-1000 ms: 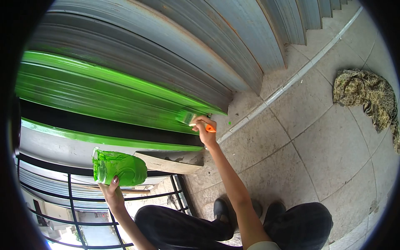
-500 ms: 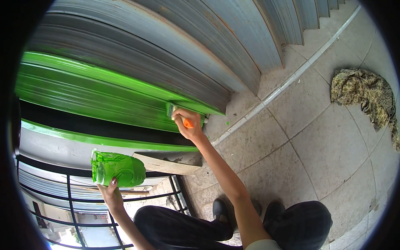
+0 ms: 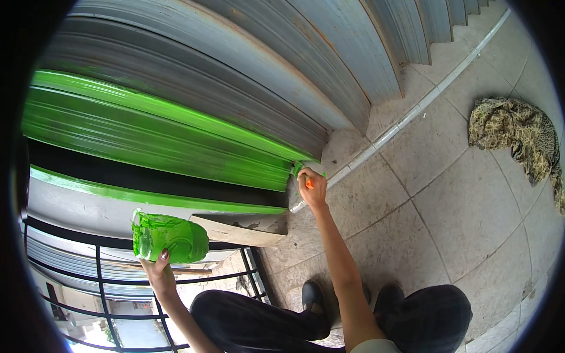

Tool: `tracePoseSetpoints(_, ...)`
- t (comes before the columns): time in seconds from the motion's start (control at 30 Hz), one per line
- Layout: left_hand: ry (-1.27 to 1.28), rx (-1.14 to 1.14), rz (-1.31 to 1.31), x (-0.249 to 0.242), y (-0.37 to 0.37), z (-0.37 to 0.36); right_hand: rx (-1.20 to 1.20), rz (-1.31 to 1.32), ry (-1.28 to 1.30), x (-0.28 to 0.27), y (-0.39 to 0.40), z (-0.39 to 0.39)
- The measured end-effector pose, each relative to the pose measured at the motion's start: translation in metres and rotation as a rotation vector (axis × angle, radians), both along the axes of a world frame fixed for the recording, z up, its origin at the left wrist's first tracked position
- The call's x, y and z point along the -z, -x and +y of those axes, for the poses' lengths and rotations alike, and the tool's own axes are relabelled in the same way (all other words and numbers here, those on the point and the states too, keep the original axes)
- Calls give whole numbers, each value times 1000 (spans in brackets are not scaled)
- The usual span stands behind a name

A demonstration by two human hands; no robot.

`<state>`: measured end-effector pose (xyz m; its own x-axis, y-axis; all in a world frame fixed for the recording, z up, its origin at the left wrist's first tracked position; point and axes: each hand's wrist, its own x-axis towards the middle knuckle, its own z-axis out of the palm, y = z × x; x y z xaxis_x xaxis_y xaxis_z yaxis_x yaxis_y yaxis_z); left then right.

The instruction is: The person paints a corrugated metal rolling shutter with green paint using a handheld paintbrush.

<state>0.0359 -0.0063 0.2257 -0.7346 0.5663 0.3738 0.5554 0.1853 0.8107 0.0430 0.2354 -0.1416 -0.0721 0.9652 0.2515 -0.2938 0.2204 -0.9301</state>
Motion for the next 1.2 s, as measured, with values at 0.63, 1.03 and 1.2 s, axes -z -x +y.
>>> tracePoseSetpoints(0.63,-14,-10,8,2,3,-2,-236,236,142,-17,5,8)
tracePoseSetpoints(1.03,-25,-18,22,3,6,-4,-79,63,114,-12,14,0)
tracePoseSetpoints(1.2,-12,-14,20,2,4,-3,-109,149,0,-48,28,5)
